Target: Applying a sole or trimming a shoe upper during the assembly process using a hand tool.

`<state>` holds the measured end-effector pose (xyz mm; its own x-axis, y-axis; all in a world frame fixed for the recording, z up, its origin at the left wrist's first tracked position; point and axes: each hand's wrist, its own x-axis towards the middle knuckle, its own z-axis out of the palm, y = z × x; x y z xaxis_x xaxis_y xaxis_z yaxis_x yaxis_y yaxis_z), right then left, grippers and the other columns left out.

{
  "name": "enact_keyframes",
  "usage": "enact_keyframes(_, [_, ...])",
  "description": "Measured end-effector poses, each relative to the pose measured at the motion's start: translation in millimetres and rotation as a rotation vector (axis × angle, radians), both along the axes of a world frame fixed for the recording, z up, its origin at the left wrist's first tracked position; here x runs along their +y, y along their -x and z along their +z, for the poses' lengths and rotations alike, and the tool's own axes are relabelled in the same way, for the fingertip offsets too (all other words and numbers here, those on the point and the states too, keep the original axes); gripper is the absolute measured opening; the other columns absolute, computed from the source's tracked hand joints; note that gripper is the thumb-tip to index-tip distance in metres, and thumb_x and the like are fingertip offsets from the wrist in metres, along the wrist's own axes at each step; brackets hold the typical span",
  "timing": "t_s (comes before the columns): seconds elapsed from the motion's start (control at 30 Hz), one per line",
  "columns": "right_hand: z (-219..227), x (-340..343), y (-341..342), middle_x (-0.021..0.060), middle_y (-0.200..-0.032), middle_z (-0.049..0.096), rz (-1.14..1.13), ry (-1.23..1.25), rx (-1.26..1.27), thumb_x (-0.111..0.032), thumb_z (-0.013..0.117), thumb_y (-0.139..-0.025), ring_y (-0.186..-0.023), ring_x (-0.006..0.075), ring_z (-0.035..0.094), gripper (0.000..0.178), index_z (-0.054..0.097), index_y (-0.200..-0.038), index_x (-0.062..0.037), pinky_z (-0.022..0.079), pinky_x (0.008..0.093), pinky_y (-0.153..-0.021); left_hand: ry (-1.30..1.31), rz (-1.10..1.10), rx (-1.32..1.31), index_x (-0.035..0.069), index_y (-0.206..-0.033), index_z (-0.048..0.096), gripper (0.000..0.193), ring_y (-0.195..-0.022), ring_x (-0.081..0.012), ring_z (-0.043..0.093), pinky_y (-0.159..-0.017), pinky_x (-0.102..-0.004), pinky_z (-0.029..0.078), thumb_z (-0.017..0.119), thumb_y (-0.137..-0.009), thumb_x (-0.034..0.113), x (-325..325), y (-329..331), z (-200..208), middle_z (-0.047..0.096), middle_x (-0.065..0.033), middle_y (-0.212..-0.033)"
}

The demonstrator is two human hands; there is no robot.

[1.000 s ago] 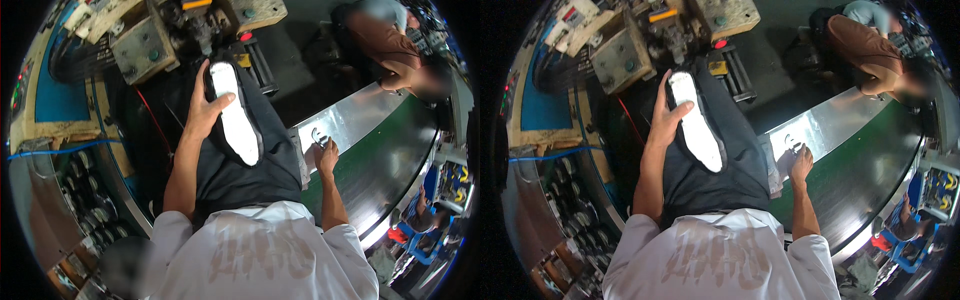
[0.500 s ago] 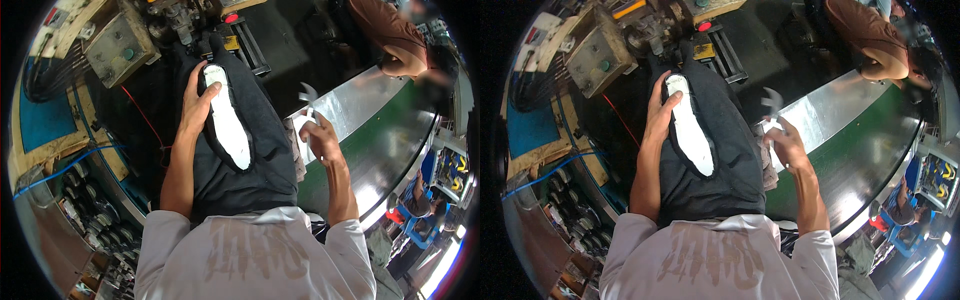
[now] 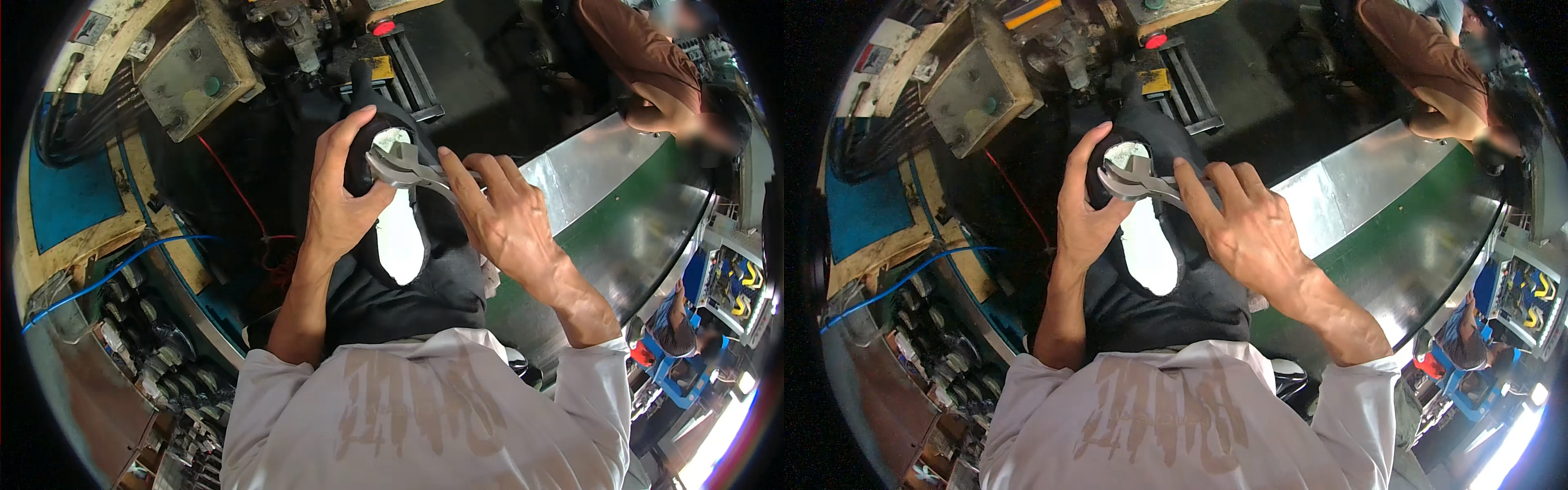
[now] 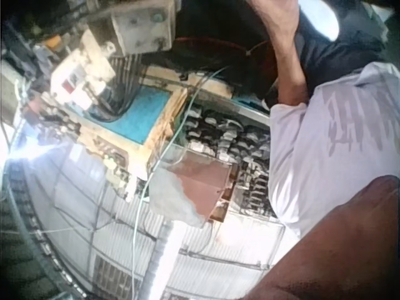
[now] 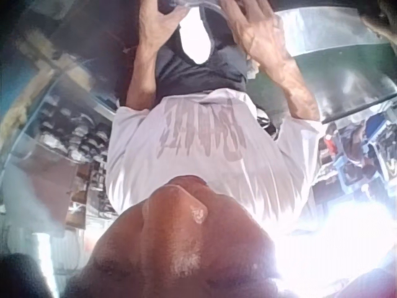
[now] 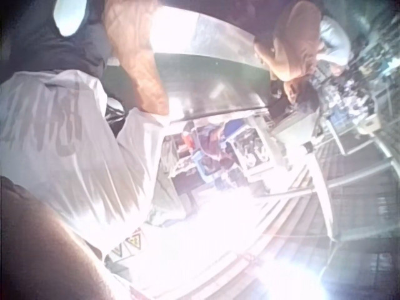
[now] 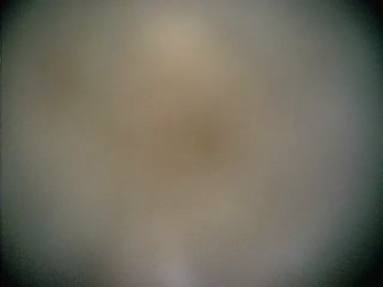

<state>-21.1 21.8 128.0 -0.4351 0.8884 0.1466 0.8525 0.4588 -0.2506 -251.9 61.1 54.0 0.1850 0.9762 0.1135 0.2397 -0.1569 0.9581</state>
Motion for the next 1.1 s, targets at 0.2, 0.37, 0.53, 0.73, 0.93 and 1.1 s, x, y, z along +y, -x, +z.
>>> enact_keyframes(0.2, [-10.9, -9.1, -3.9, 0.0122, -0.096, 0.066, -0.013, 0.047, 0.037, 0.001, 0.077, -0.086, -0.078, 0.0305, 0.068, 0.043, 0.066, -0.128, -0.0005, 0.057, 0.0404, -0.062, -0.021, -0.033, -0.064, 0.010, -0.152, 0.055, 0.077, -0.136, -0.0303, 0.054, -0.116, -0.0416, 0.044, 0.080, -0.079, 0.002, -4.1, 3.1, 3.3, 0.055, -0.0146, -0.146])
enact_keyframes(0.37, [-9.3, -27.1, -3.5, 0.0168, -0.090, 0.066, -0.013, 0.248, 0.269, 0.002, 0.075, -0.091, -0.073, 0.0374, 0.069, 0.028, 0.065, -0.118, 0.0018, 0.055, 0.0437, -0.061, 0.026, -0.069, -0.078, 0.007, -0.151, 0.056, 0.074, -0.136, -0.0278, 0.055, -0.116, -0.0398, 0.043, 0.081, -0.082, 0.010, -9.4, 12.5, 4.5, 0.055, -0.0137, -0.146])
enact_keyframes(0.53, [-9.0, -36.4, 7.1, 0.0192, -0.086, 0.066, 0.020, 0.377, 0.392, 0.001, 0.073, -0.095, -0.074, 0.0413, 0.070, 0.025, 0.065, -0.118, 0.0028, 0.055, 0.0462, -0.062, 0.193, -0.081, -0.302, 0.004, -0.148, 0.058, 0.050, -0.125, -0.0225, 0.061, -0.110, -0.0380, 0.047, 0.064, -0.103, 0.026, -9.3, 26.3, 16.1, 0.060, -0.0115, -0.141])
enact_keyframes(0.73, [-8.5, -49.2, 10.8, 0.0216, -0.098, 0.067, -0.010, 0.376, 0.514, -0.004, 0.069, -0.097, -0.079, 0.0396, 0.071, 0.036, 0.062, -0.131, 0.0063, 0.058, 0.0481, -0.067, -0.071, -0.025, 0.044, 0.004, -0.149, 0.053, 0.044, -0.136, -0.0287, 0.054, -0.118, -0.0421, 0.040, 0.053, -0.109, 0.024, -20.0, 18.3, 27.7, 0.056, -0.0152, -0.145])
enact_keyframes(0.93, [-1.7, -49.1, 12.1, 0.0198, -0.098, 0.064, -0.065, 0.172, 0.413, 0.000, 0.075, -0.093, -0.080, 0.0364, 0.068, 0.042, 0.062, -0.133, 0.0048, 0.056, 0.0452, -0.067, -0.146, 0.006, 0.086, 0.005, -0.152, 0.050, 0.046, -0.139, -0.0322, 0.051, -0.119, -0.0450, 0.039, 0.049, -0.111, 0.026, -28.5, 15.0, 22.9, 0.053, -0.0173, -0.148])
enact_keyframes(1.1, [0.5, -48.7, 14.7, 0.0189, -0.094, 0.064, -0.087, 0.098, 0.329, 0.000, 0.077, -0.089, -0.079, 0.0366, 0.069, 0.039, 0.063, -0.126, 0.0061, 0.056, 0.0447, -0.066, -0.176, -0.009, 0.164, 0.007, -0.154, 0.049, 0.046, -0.139, -0.0338, 0.052, -0.118, -0.0461, 0.041, 0.049, -0.111, 0.025, -31.6, 10.6, 27.9, 0.052, -0.0171, -0.149])
